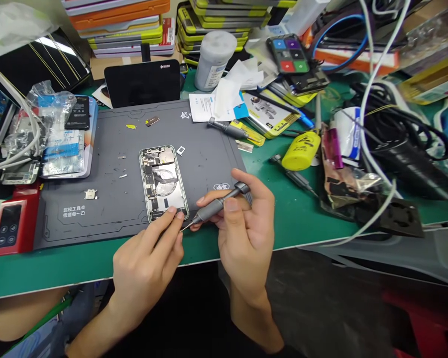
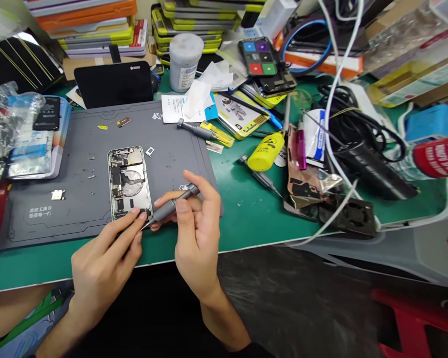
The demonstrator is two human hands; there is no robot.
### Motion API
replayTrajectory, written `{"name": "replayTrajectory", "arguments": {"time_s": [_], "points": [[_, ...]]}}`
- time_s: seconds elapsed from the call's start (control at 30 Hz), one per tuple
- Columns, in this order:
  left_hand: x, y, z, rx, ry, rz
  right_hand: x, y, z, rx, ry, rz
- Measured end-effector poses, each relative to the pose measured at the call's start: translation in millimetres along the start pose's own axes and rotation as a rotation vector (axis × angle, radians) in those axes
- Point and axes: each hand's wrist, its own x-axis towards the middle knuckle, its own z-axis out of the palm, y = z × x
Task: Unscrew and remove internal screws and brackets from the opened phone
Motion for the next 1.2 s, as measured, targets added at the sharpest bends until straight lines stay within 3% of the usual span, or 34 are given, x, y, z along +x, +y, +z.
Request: {"name": "replayTrajectory", "arguments": {"time_s": [0.33, 1.2], "points": [[-1.8, -1.2, 1.0, -0.006, 0.006, 0.005, 0.7, -2.3, -0.7, 0.15, -0.02, 0.021], [0.4, -1.5, -1.4, 0.017, 0.008, 0.036, -0.5, -4.1, 1.1, 0.134, 0.011, 0.043]]}}
